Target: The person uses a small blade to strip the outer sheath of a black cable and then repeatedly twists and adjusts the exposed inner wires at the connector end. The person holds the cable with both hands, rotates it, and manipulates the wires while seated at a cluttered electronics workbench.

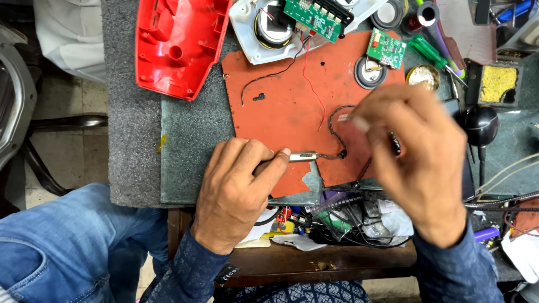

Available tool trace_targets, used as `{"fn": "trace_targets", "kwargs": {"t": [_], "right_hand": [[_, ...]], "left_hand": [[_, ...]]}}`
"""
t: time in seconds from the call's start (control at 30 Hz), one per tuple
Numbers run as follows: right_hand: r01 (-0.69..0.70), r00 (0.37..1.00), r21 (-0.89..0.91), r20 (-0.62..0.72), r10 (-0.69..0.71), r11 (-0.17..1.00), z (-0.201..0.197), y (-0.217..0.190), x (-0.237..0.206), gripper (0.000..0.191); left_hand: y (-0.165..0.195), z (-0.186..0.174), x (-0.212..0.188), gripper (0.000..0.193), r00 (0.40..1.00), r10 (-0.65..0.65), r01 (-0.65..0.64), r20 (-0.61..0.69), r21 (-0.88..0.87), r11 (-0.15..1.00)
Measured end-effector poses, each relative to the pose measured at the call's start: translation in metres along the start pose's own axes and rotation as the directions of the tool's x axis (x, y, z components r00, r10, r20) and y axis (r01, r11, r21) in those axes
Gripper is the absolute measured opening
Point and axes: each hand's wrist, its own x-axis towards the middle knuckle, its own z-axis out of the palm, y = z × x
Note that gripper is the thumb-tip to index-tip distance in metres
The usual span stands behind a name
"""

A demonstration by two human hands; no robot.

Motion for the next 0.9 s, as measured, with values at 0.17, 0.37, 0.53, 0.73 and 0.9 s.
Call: {"fn": "trace_targets", "kwargs": {"t": [0.17,0.37,0.53,0.73,0.9], "right_hand": [[0.13,0.978,0.036,0.158,-0.134,0.991,0.007,-0.008,-0.015,0.03],[0.137,0.986,0.035,0.092,-0.139,0.99,0.013,-0.01,-0.021,0.028],[0.148,0.986,0.019,0.075,-0.149,0.989,0.015,-0.01,-0.024,0.027],[0.19,0.979,-0.034,0.082,-0.187,0.981,0.016,-0.01,-0.024,0.028],[0.258,0.962,-0.076,0.109,-0.249,0.963,0.015,-0.011,-0.02,0.029]], "left_hand": [[0.0,0.001,-0.002,0.02,1.0,0.026,-0.027,0.002,0.028,0.999],[0.001,0.001,-0.003,0.021,1.0,0.022,-0.022,0.009,0.023,0.999],[0.0,0.001,-0.004,0.021,1.0,0.028,-0.028,0.009,0.019,0.999],[0.001,0.001,-0.004,0.02,1.0,0.027,-0.027,0.01,0.02,0.999],[0.001,-0.002,-0.001,0.02,0.999,0.039,-0.039,0.009,0.014,0.999]]}}
